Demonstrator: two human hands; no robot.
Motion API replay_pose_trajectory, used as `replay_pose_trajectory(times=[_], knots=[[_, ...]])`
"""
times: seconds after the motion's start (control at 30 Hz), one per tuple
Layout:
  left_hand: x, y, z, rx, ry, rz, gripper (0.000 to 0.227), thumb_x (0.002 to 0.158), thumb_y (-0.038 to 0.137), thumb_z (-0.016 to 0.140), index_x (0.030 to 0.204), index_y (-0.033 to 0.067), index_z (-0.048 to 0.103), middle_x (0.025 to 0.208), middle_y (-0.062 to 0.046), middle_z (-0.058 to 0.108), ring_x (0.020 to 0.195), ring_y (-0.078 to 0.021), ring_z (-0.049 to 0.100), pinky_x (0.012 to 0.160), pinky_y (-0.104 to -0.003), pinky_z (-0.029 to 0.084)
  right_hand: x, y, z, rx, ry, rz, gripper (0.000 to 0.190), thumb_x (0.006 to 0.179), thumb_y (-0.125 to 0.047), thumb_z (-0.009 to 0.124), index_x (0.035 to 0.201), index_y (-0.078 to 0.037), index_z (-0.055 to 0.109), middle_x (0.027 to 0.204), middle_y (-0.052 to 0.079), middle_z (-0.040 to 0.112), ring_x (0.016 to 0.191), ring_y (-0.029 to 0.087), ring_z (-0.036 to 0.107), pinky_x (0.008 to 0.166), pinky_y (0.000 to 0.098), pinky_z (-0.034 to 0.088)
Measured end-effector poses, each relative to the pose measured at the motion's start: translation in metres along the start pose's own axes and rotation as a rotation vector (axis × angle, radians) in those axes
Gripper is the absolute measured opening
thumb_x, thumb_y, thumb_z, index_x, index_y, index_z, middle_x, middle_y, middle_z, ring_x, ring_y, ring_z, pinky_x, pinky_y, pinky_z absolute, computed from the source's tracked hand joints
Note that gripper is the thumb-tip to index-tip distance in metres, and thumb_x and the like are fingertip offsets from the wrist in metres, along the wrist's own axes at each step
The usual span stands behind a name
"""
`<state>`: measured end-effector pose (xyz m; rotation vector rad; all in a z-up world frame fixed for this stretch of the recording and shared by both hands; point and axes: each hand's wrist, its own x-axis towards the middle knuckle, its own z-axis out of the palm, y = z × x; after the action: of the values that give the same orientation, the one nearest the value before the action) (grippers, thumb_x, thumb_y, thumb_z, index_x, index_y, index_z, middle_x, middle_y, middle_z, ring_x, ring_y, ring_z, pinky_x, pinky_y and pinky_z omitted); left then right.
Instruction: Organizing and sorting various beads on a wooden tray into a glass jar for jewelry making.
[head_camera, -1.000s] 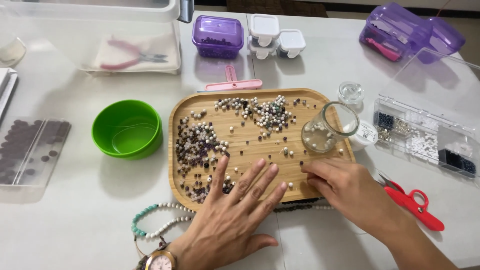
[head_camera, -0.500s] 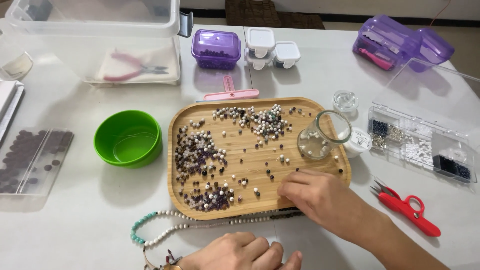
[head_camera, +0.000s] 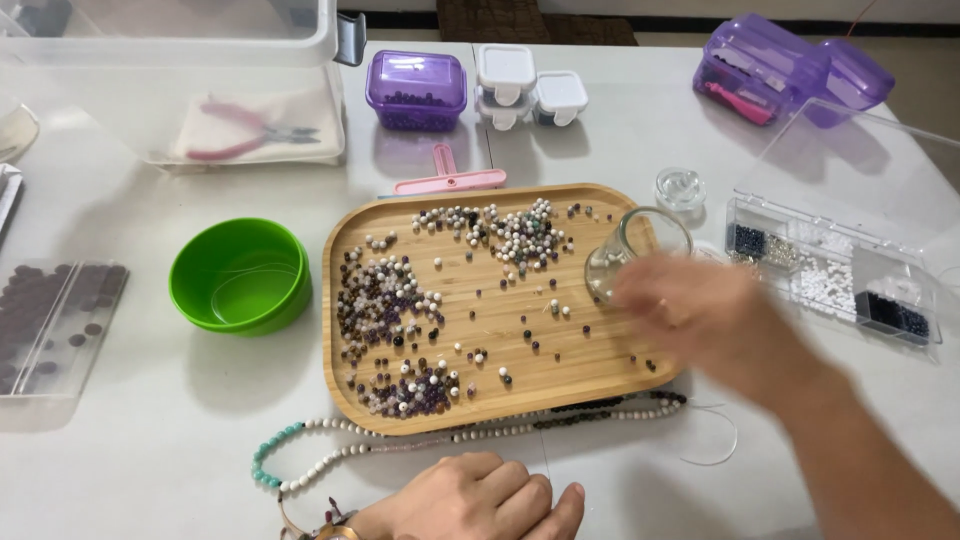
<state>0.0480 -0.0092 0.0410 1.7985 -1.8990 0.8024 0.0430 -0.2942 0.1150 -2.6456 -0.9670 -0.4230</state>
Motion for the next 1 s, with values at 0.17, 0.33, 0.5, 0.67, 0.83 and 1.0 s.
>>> replay_pose_trajectory(times=[0.17, 0.33, 0.5, 0.67, 0.83, 1.0], knots=[[-0.002, 0.001, 0.007, -0.008, 0.025, 0.004, 0.006, 0.105, 0.004, 0.061, 0.110, 0.0076, 0.061, 0.073, 0.002, 0.041, 0.058, -0.0135, 0.039, 0.053, -0.026, 0.038, 0.011, 0.035, -0.029, -0.199, 0.104, 0.243, 0.018, 0.083, -0.002, 0.081, 0.101, 0.000, 0.078, 0.102, 0.013, 0.077, 0.089, 0.023, 0.074, 0.095, 0.0339, 0.061], [-0.002, -0.001, 0.003, -0.064, 0.006, -0.031, 0.006, 0.109, 0.004, 0.056, 0.113, 0.0050, 0.061, 0.075, -0.001, 0.045, 0.058, -0.0163, 0.042, 0.054, -0.028, 0.039, 0.024, -0.003, 0.001, -0.091, 0.113, 0.076, 0.013, 0.086, -0.001, 0.077, 0.098, 0.004, 0.073, 0.098, 0.015, 0.075, 0.090, 0.027, 0.074, 0.086, 0.0339, 0.062], [-0.006, 0.000, 0.007, -0.058, 0.015, -0.047, 0.006, 0.111, 0.009, 0.058, 0.114, 0.0066, 0.061, 0.076, -0.001, 0.046, 0.059, -0.0173, 0.044, 0.053, -0.028, 0.040, 0.018, 0.007, 0.044, -0.044, -0.057, 0.151, 0.018, 0.093, -0.006, 0.064, 0.111, -0.007, 0.068, 0.112, 0.004, 0.072, 0.101, 0.023, 0.070, 0.086, 0.0367, 0.055], [-0.009, 0.001, 0.008, -0.132, -0.002, -0.063, 0.010, 0.111, 0.007, 0.057, 0.120, 0.0048, 0.060, 0.077, -0.002, 0.046, 0.059, -0.0187, 0.044, 0.054, -0.030, 0.041, 0.020, 0.012, 0.059, -0.035, -0.114, 0.255, 0.013, 0.093, -0.009, 0.064, 0.104, -0.009, 0.071, 0.101, 0.002, 0.076, 0.096, 0.022, 0.071, 0.084, 0.0363, 0.056], [-0.012, 0.000, 0.011, -0.097, 0.007, -0.052, 0.013, 0.110, 0.007, 0.060, 0.123, 0.0065, 0.060, 0.077, -0.001, 0.046, 0.059, -0.0184, 0.044, 0.055, -0.030, 0.041, 0.014, 0.015, 0.064, -0.102, -0.098, 0.165, 0.013, 0.092, -0.006, 0.065, 0.102, -0.008, 0.072, 0.107, 0.001, 0.076, 0.097, 0.022, 0.070, 0.080, 0.0345, 0.058], [-0.015, 0.001, 0.016, -0.069, 0.022, -0.059, 0.014, 0.109, 0.009, 0.062, 0.124, 0.0090, 0.061, 0.077, 0.000, 0.045, 0.059, -0.0169, 0.043, 0.054, -0.029, 0.042, 0.017, 0.016, 0.063, -0.233, -0.207, 0.087, 0.016, 0.091, -0.007, 0.066, 0.104, -0.010, 0.073, 0.109, 0.002, 0.073, 0.093, 0.021, 0.068, 0.070, 0.0342, 0.059]])
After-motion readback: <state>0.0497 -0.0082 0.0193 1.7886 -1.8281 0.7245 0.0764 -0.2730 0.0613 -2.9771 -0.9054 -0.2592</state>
